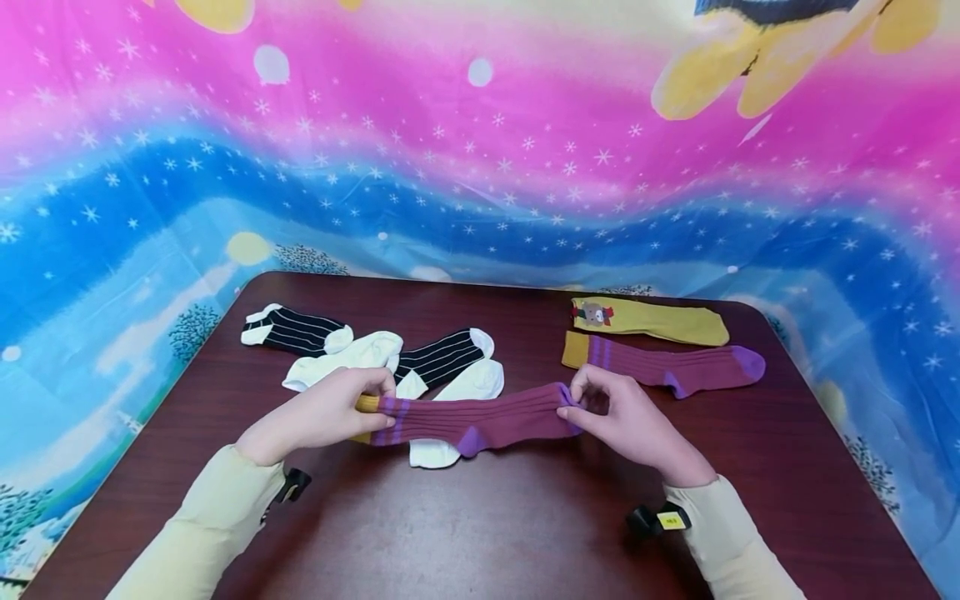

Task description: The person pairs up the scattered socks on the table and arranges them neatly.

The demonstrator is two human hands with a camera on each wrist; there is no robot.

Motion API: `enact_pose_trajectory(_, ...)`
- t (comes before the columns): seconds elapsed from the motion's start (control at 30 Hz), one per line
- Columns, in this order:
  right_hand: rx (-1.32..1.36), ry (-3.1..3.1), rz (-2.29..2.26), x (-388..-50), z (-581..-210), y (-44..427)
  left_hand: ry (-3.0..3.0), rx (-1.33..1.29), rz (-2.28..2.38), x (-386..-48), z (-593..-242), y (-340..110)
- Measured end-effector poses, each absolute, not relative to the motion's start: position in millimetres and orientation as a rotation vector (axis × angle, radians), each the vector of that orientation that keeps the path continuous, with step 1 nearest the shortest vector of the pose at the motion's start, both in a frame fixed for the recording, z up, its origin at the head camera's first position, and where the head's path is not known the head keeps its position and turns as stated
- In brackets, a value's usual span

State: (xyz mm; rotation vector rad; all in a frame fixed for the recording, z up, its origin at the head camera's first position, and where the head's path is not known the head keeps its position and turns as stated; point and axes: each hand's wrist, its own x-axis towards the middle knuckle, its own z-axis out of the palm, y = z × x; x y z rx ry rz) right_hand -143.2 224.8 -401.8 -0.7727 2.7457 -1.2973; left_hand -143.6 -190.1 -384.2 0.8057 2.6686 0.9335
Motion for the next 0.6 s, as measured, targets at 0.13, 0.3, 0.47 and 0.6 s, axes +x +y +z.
enact_pose_trajectory(0.13,-0.733,2.750,-1.333,-145,-401,230,2.685,0.767,1.011,-152,-387,-185)
enact_pose_trajectory(0.3,-0.681,2.727,-1.401,-147,-402,233,2.707,0.713,1.135,-160,-390,-181)
enact_pose_trajectory(0.47,-0.623,2.735,-1.434,-147,-400,233,2.694,0.649,1.312,-167,-392,-176)
enact_pose_trajectory(0.6,-0.611,2.760,-1.455,-141,-386,227,2.696,0.609,1.381,-171,-391,-172)
